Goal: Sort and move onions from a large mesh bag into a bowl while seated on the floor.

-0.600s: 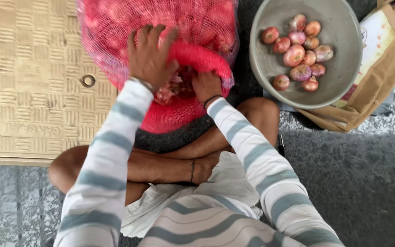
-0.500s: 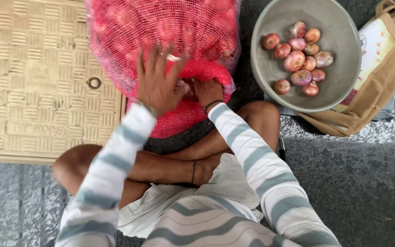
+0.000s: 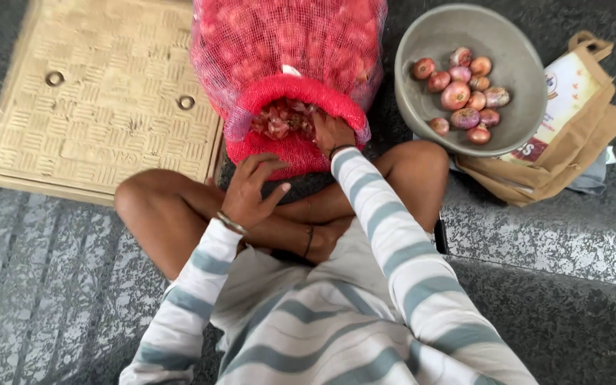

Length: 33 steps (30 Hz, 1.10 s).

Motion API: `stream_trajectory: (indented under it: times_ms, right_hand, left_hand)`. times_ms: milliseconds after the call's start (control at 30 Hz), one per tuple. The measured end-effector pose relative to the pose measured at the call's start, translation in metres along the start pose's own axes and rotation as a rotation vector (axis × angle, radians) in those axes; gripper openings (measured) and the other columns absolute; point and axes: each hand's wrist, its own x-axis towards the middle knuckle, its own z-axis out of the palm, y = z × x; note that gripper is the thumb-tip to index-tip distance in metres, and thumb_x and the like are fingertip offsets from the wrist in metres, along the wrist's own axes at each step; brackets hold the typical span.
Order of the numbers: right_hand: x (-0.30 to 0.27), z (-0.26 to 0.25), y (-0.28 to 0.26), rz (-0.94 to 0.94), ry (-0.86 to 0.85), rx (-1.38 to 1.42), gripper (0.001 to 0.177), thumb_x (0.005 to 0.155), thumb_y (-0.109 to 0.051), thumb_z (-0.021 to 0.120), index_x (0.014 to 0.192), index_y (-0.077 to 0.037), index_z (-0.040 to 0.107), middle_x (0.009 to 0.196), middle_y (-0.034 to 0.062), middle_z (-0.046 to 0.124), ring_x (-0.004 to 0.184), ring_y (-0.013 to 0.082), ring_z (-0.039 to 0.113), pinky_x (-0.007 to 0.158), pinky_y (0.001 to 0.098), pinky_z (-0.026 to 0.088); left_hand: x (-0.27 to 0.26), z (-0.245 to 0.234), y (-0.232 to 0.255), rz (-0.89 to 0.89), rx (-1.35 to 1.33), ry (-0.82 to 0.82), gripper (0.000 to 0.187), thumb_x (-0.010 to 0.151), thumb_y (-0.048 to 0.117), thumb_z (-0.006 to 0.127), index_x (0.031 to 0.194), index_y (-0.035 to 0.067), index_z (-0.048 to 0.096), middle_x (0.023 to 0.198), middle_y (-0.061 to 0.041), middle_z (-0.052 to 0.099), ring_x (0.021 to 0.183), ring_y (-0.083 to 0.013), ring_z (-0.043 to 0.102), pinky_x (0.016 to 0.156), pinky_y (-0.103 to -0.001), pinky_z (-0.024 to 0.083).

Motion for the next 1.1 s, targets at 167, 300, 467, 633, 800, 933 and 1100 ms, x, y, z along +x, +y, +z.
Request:
stream_trajectory:
  times_ms: [167,300,467,633,800,933,1100]
  right_hand:
    - [-0.004,-0.089,-0.046,0.106,-0.107,0.286,0.057,0.074,-0.028,0.089,0.121,-0.010,0.061,0.116,0.0216,0.061,0.110,0.0438,0.061,0.091,0.0534,0.048]
    - [0.009,-0.103,-0.049,0.088,-0.241,0.530,0.051,0.068,-0.028,0.094,0.108,-0.014,0.066,0.108,0.0117,0.069,0.105,0.0295,0.069,0.092,0.0436,0.053]
    - [0.007,-0.080,-0.035,-0.046,-0.146,0.671,0.047,0.080,-0.021,0.085,0.121,-0.013,0.063,0.114,0.0114,0.074,0.108,0.0276,0.072,0.093,0.0416,0.057]
    - [-0.009,-0.101,-0.036,-0.091,-0.133,0.770,0.061,0.077,-0.019,0.087,0.130,-0.009,0.057,0.121,0.0155,0.071,0.113,0.0315,0.069,0.095,0.0443,0.054]
    - [-0.005,-0.088,-0.037,0.119,-0.177,0.907,0.056,0.084,-0.010,0.085,0.135,-0.010,0.061,0.133,0.0169,0.054,0.114,0.0292,0.066,0.093,0.0397,0.061]
    - [0.006,-0.088,-0.040,-0.053,-0.185,1.051,0.065,0.083,-0.006,0.081,0.142,-0.010,0.056,0.139,0.0131,0.056,0.122,0.0243,0.067,0.101,0.0377,0.060]
    - [0.005,-0.066,-0.034,0.091,-0.197,0.939,0.056,0.080,-0.008,0.088,0.129,-0.008,0.060,0.125,0.0108,0.066,0.116,0.0233,0.068,0.100,0.0374,0.057]
  left_hand:
    - [0.006,-0.004,-0.010,-0.074,-0.121,0.004,0.030,0.093,0.020,0.076,0.119,0.006,0.071,0.116,-0.015,0.068,0.111,-0.0330,0.067,0.096,-0.042,0.053]
    - [0.038,0.033,-0.055,-0.302,-0.254,0.013,0.028,0.094,0.028,0.076,0.111,0.005,0.073,0.108,-0.015,0.075,0.100,-0.0274,0.074,0.089,-0.038,0.057]
    - [0.060,0.102,-0.127,-0.458,-0.298,-0.027,0.044,0.089,0.032,0.080,0.120,0.005,0.066,0.113,-0.016,0.074,0.102,-0.0260,0.073,0.090,-0.037,0.057]
    - [0.068,0.143,-0.166,-0.287,-0.712,-0.025,0.053,0.098,0.025,0.076,0.142,0.003,0.057,0.138,-0.017,0.063,0.126,-0.0296,0.061,0.104,-0.044,0.049]
    - [0.069,0.153,-0.177,-1.147,-1.448,-0.014,0.044,0.096,0.034,0.057,0.134,0.012,0.060,0.122,-0.012,0.068,0.104,-0.0294,0.069,0.081,-0.047,0.063]
    - [0.055,0.144,-0.178,-1.070,-1.313,0.029,0.037,0.098,0.021,0.064,0.132,0.009,0.054,0.125,-0.012,0.064,0.112,-0.0274,0.066,0.089,-0.047,0.062]
    - [0.071,0.113,-0.153,-0.978,-1.392,0.004,0.035,0.102,0.017,0.057,0.135,0.006,0.058,0.138,-0.008,0.062,0.124,-0.0205,0.065,0.100,-0.040,0.058]
